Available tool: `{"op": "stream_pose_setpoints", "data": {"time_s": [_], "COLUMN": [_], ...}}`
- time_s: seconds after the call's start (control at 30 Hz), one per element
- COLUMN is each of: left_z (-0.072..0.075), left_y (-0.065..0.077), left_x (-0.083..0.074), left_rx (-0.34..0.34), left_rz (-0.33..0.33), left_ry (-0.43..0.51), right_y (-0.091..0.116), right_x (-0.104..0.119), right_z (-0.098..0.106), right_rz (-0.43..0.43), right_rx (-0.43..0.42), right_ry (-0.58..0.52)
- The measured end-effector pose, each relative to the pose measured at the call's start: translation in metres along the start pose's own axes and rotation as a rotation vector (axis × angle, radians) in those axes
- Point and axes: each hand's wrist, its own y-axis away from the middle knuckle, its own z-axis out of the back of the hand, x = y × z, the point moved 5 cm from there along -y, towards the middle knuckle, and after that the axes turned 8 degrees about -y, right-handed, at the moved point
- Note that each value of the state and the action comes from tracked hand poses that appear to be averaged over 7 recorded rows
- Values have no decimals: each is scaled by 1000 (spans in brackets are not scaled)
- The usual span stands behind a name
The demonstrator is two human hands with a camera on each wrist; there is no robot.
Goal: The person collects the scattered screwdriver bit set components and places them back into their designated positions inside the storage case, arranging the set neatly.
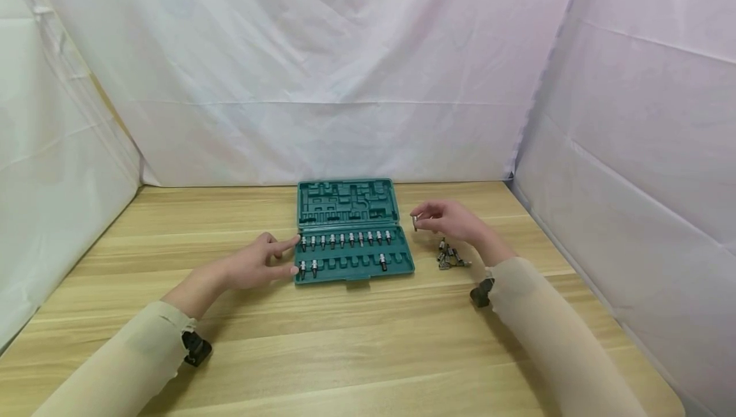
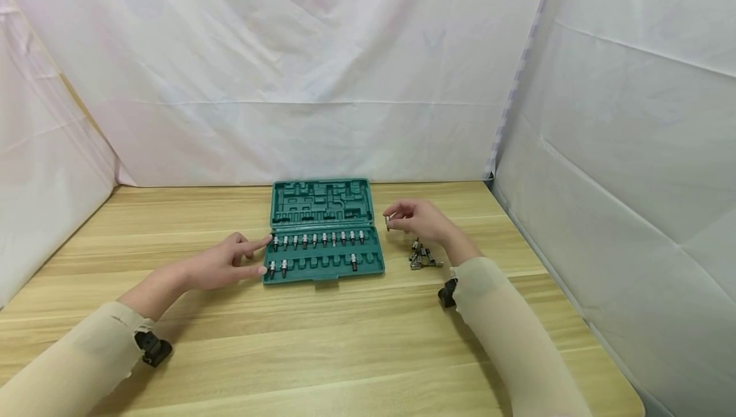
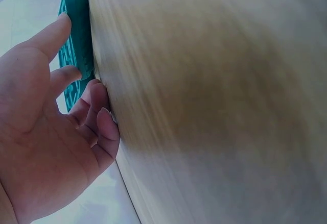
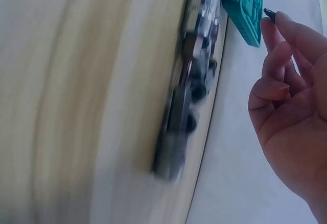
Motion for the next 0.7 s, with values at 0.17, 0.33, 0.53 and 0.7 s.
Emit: {"op": "stream_pose_setpoints", "data": {"time_s": [0.17, 0.33, 0.53, 0.7], "left_z": [0, -1, -1, 0], "left_y": [-1, -1, -1, 0], "left_x": [1, 1, 0, 0], "left_rx": [-1, 0, -3, -10], "left_rz": [-1, 3, 7, 13], "left_ry": [-11, -7, -4, -11], "right_y": [-9, -17, -24, -26], "right_x": [6, 10, 10, 14], "right_z": [-11, -24, -33, -36], "right_rz": [-5, -15, -10, -28], "right_rx": [11, 27, 44, 66], "right_ry": [-12, -7, 123, 161]}}
